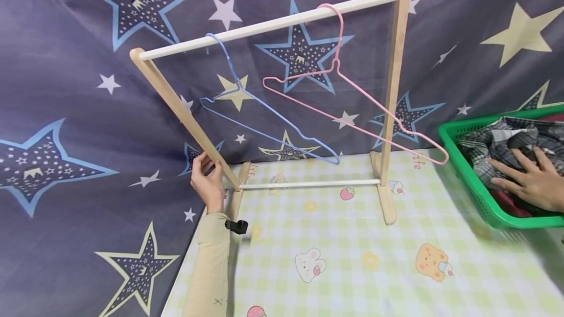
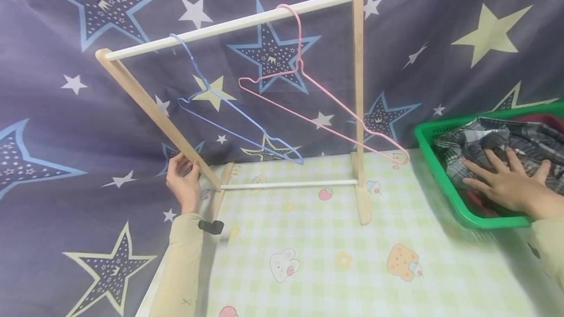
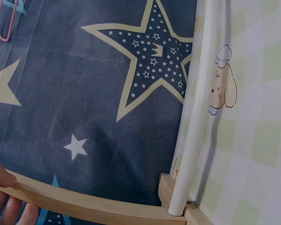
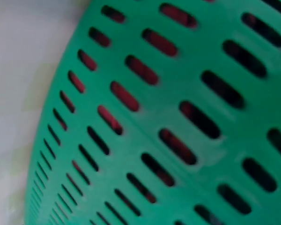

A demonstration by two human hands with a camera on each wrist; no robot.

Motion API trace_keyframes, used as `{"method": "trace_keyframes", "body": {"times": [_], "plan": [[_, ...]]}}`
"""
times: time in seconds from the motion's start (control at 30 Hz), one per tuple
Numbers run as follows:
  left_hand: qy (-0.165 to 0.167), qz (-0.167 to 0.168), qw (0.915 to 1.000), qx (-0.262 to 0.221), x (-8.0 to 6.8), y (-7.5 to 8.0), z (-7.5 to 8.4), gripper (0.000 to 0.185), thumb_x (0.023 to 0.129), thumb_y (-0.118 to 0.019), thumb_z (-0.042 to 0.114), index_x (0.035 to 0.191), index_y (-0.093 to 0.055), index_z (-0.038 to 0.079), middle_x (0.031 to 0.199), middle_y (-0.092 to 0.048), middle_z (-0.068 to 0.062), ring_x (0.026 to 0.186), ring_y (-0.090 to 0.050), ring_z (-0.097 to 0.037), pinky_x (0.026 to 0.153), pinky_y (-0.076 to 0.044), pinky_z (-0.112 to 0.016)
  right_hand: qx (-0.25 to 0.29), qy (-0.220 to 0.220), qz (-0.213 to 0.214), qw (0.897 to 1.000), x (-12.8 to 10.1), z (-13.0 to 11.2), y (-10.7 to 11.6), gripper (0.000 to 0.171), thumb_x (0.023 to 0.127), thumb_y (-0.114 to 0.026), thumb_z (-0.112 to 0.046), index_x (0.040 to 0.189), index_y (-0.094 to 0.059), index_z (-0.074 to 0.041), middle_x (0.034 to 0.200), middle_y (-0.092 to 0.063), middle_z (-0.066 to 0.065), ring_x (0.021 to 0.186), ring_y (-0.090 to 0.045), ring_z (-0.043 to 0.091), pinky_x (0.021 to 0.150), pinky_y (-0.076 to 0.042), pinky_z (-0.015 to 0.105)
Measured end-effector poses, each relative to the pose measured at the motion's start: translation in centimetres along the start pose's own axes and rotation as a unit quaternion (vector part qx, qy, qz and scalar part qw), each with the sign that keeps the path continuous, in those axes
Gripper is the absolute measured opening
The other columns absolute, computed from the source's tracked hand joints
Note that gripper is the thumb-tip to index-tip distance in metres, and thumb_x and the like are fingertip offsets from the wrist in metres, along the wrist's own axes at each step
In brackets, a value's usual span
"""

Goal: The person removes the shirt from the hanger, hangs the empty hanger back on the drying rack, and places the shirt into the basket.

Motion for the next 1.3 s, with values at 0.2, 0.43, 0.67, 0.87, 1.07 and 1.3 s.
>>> {"method": "trace_keyframes", "body": {"times": [0.2, 0.43, 0.67, 0.87, 1.07, 1.3], "plan": [[0.004, -0.016, 0.9999, -0.003, -0.1, -0.4, -0.1, 0.033, 0.088, -0.071, 0.0, 0.12, -0.069, 0.01, 0.112, -0.071, -0.01, 0.101, -0.067, -0.024, 0.084, -0.058, -0.044, 0.049, -0.049, 0.07, 0.995, 0.1, 0.3, 0.5, 0.069, 0.109, -0.027, -0.023, 0.146, 0.026, -0.048, 0.165, 0.018, 0.003, 0.115, -0.039, 0.062, 0.106, -0.021, 0.077], [0.006, -0.034, 0.9992, 0.02, -0.7, -0.4, -0.1, 0.036, 0.092, -0.068, 0.004, 0.126, -0.066, 0.013, 0.116, -0.069, -0.01, 0.105, -0.066, -0.024, 0.086, -0.056, -0.044, 0.089, -0.174, 0.074, 0.978, 0.9, 0.9, 1.6, 0.061, 0.1, 0.001, -0.057, 0.156, 0.008, -0.037, 0.128, -0.043, 0.041, 0.125, -0.035, 0.059, 0.113, -0.019, 0.069], [0.008, -0.023, 0.9993, 0.027, -1.7, -0.1, 0.2, 0.031, 0.095, -0.065, 0.008, 0.126, -0.067, 0.011, 0.119, -0.068, -0.011, 0.107, -0.066, -0.026, 0.088, -0.056, -0.041, 0.125, -0.217, 0.101, 0.963, 1.8, 0.9, 3.5, 0.087, 0.092, -0.002, -0.07, 0.158, -0.024, -0.017, 0.133, -0.037, 0.045, 0.127, -0.032, 0.062, 0.117, -0.015, 0.067], [0.004, -0.025, 0.9997, -0.006, -2.9, 0.0, 1.4, 0.026, 0.094, -0.065, 0.006, 0.119, -0.069, 0.003, 0.115, -0.069, -0.015, 0.104, -0.066, -0.026, 0.09, -0.054, -0.04, 0.131, -0.226, 0.096, 0.961, 3.2, -0.5, 6.1, 0.072, 0.102, -0.02, -0.059, 0.148, -0.042, -0.007, 0.136, -0.037, 0.041, 0.119, -0.035, 0.063, 0.103, -0.026, 0.075], [-0.045, -0.061, 0.9971, -0.008, -4.6, -0.3, 3.6, 0.021, 0.093, -0.065, 0.005, 0.112, -0.071, 0.001, 0.105, -0.07, -0.016, 0.098, -0.066, -0.027, 0.091, -0.053, -0.043, 0.156, -0.204, 0.091, 0.962, 4.6, -3.1, 8.3, 0.043, 0.103, -0.053, -0.028, 0.131, -0.053, 0.004, 0.129, -0.044, 0.036, 0.109, -0.041, 0.056, 0.089, -0.036, 0.072], [-0.103, -0.127, 0.9862, -0.027, -7.3, -2.0, 5.7, 0.02, 0.09, -0.067, -0.002, 0.108, -0.072, 0.003, 0.102, -0.069, -0.021, 0.093, -0.067, -0.031, 0.088, -0.056, -0.044, 0.188, -0.15, 0.097, 0.966, 5.8, -6.0, 9.8, 0.051, 0.096, -0.065, -0.032, 0.135, -0.054, -0.001, 0.129, -0.05, 0.029, 0.109, -0.048, 0.05, 0.089, -0.041, 0.065]]}}
Point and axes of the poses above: each hand's wrist, its own x-axis towards the middle knuckle, its own y-axis out of the back of the hand, z = x × y, the point moved 4 cm from there along x, towards the middle knuckle
